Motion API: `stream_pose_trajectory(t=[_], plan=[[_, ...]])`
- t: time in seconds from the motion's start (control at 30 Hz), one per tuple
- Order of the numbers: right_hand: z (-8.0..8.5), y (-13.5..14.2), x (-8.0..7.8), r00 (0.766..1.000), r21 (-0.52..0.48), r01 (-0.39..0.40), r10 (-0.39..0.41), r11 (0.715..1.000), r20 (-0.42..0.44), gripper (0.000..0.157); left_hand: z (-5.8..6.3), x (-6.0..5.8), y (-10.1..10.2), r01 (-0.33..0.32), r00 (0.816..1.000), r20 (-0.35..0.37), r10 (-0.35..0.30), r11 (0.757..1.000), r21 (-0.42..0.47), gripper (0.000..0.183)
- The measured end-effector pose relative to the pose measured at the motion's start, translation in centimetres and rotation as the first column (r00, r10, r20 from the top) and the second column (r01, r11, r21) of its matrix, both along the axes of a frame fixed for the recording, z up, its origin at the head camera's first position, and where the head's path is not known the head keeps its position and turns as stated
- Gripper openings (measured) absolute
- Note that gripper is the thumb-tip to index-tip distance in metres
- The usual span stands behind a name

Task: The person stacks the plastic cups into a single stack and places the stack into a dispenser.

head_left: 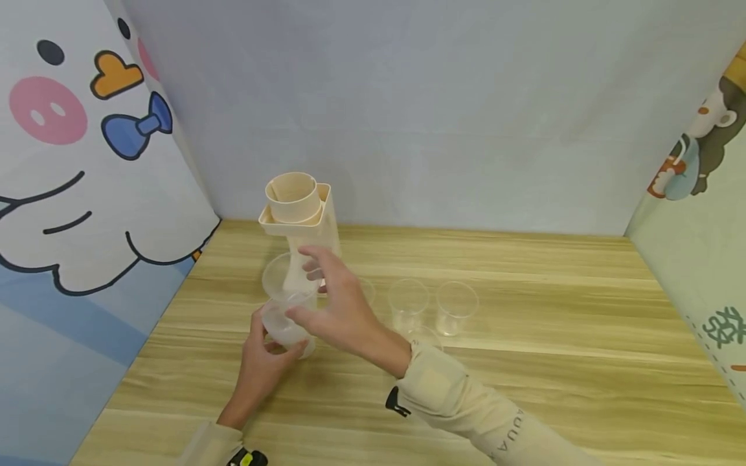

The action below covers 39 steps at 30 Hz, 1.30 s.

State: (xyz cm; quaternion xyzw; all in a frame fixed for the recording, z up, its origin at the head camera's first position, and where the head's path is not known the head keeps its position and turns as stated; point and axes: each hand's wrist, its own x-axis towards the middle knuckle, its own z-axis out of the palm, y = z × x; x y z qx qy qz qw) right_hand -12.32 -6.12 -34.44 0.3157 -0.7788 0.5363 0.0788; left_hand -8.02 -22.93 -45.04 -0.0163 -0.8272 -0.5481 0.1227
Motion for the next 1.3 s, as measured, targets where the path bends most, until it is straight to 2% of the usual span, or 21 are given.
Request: stream_pose_trajectory(t=[0.57,1.0,1.3], plan=[[-0.5,-1.1,-0.2,0.999,0.044,-0.039,0.039,0.998,-0.005,0.073,0.0,0.0,0.0,-0.002,1.0,0.021,0.001,1.0,0.015,0.072],[-0.7,-1.6,-0.5,0.999,0.04,-0.05,0.05,0.998,-0.004,0.074,-0.1,-0.2,-0.1,0.002,1.0,0.028,-0.002,1.0,0.0,0.071],[-1.4,-2.0,-0.4,1.0,0.13,-0.029,0.028,0.991,0.011,0.074,-0.2,-0.1,-0.1,0.019,1.0,0.019,-0.019,1.0,-0.001,0.068]])
